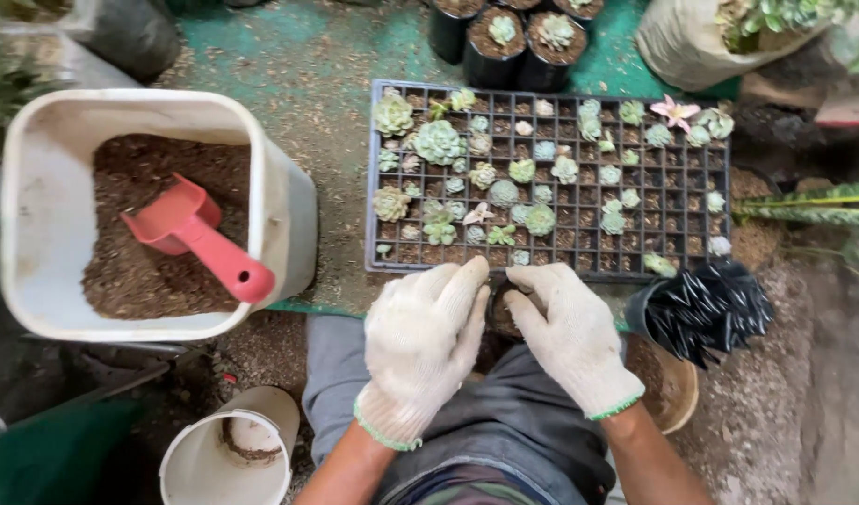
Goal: The person is potting small succulent plants into a multi-cell tray. They use a red scoop to transfer soil from a white bucket into the tray cells and then use their gloved hands to press the soil down around the plants.
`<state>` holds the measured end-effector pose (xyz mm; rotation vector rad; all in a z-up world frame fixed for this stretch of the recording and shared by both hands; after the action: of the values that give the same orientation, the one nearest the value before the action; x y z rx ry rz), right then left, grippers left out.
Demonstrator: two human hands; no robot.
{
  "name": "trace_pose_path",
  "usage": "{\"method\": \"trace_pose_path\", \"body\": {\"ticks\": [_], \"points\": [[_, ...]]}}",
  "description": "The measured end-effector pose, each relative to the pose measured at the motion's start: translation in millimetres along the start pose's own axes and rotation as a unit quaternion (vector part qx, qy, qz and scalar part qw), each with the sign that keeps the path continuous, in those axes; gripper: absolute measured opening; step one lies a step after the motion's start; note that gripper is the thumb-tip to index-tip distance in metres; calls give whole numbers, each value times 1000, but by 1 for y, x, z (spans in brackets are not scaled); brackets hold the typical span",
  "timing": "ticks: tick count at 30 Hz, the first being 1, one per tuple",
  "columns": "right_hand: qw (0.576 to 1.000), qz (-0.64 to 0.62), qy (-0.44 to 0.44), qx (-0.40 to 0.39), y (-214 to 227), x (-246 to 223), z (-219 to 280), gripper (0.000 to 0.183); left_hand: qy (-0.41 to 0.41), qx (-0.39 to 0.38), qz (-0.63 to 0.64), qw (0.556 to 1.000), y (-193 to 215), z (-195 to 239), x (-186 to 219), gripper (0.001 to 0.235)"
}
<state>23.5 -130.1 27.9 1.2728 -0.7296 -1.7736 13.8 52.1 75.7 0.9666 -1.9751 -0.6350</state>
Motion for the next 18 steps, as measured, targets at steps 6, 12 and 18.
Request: {"method": "trace_pose_path", "body": {"ticks": [6,12,18], "points": [[978,-121,157,-66,-9,-83,3,53,100,192,63,974,83,23,-51,31],[883,-129,446,68,-12,-199,7,38,248,183,-159,938,109,25,-161,30],[886,250,391,22,-54,-275,-43,51,386,249,-121,880,103,24,-170,23]]}}
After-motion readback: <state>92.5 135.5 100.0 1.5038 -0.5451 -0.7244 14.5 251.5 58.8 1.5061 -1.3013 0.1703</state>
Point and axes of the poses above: each hand's wrist, its own z-axis away from the middle knuckle, its own y-axis out of the back of the hand, x = y × z, the point moved 2 cm from there along -z, towards the middle knuckle, and after that the axes turned 1 degree about -z, right-handed, at the moved point
